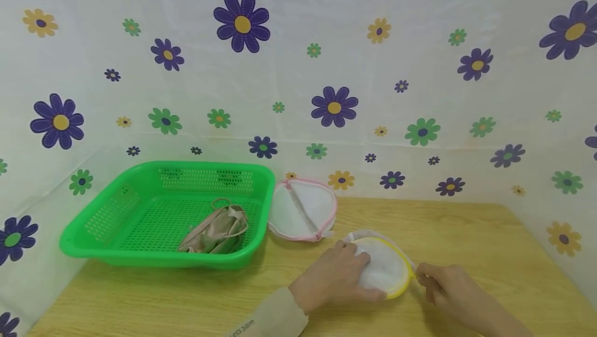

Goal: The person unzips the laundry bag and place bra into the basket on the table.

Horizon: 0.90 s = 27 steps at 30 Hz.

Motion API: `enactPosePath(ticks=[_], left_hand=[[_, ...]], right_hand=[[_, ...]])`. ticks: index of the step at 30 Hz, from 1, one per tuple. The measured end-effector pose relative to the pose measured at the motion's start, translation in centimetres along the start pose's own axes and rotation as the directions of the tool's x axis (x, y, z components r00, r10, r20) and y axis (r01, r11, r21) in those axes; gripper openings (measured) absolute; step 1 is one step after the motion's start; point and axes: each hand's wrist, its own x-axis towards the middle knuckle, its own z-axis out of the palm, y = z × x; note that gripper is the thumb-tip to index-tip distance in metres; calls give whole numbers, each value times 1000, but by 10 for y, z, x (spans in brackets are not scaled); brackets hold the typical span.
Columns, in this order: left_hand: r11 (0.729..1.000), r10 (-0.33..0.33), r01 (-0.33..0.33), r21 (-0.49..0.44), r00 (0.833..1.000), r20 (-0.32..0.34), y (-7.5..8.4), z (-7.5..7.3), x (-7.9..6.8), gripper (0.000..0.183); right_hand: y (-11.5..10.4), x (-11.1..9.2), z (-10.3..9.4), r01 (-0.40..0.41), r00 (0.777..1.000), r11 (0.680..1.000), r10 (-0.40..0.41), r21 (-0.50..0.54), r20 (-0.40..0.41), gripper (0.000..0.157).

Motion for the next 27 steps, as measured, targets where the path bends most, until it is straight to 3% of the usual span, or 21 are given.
enactPosePath(ticks=[5, 12, 20, 27], left_hand=[[1000, -10, 10, -15, 1000, 14, 1, -1, -1, 64], [1000, -8, 8, -22, 1000, 14, 1, 0, -1, 64], [1000, -2, 2, -1, 1000, -4, 1, 0, -1, 62], [1000, -8, 8, -13, 1000, 18, 1, -2, 0, 63]], right_hand=[[-1, 0, -1, 29, 1000, 1000, -29, -9, -13, 38], [-2, -3, -3, 17, 997, 999, -20, 40, 73, 38], [-1, -4, -2, 80, 996, 996, -81, 34, 39, 40], [-3, -3, -3, 39, 996, 998, -43, 51, 83, 38]])
